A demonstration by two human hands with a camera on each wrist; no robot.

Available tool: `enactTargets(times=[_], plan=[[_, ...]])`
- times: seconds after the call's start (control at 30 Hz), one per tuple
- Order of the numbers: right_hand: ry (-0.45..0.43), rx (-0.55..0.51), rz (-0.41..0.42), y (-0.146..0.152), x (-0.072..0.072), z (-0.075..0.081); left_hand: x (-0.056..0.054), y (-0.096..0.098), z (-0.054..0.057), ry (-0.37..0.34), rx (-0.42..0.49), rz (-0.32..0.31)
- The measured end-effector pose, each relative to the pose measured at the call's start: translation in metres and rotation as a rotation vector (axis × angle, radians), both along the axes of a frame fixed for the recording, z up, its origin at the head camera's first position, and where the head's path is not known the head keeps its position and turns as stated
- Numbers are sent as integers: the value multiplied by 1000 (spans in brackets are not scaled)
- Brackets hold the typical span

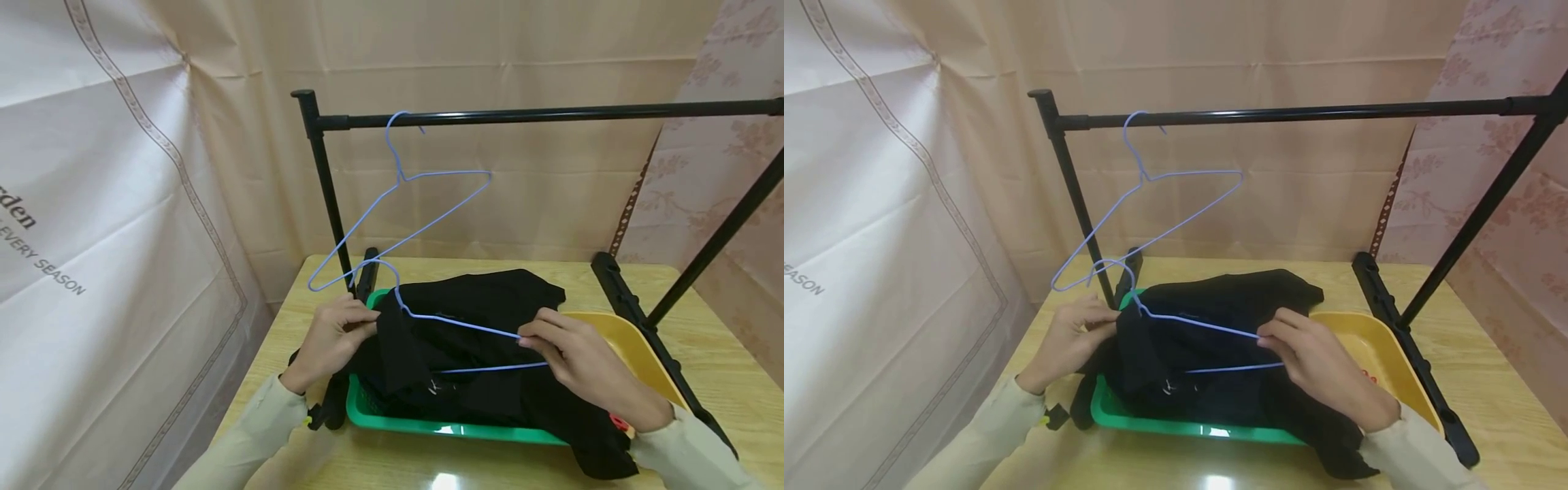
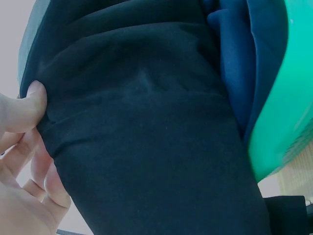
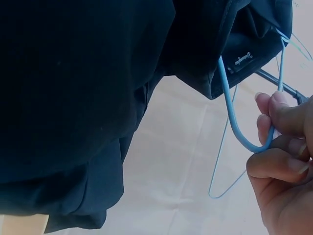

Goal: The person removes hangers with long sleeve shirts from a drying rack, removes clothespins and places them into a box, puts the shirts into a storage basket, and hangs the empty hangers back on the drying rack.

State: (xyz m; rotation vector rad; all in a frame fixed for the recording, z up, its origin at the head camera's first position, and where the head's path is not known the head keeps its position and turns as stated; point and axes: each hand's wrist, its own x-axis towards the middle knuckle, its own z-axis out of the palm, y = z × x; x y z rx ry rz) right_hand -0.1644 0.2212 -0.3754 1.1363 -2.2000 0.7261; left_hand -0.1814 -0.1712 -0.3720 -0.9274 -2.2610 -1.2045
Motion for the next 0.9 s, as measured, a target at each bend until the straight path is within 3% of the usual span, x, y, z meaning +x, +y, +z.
enactTargets(times=[0.23, 0.6, 0.9], plan=[[77, -30, -36, 6, 1, 4, 0, -5, -4, -2, -16, 1], [30, -7, -112, 32, 10, 11, 1, -13, -7, -13, -29, -12], [38, -34, -158, 50, 9, 5, 4, -22, -12, -18, -63, 7]])
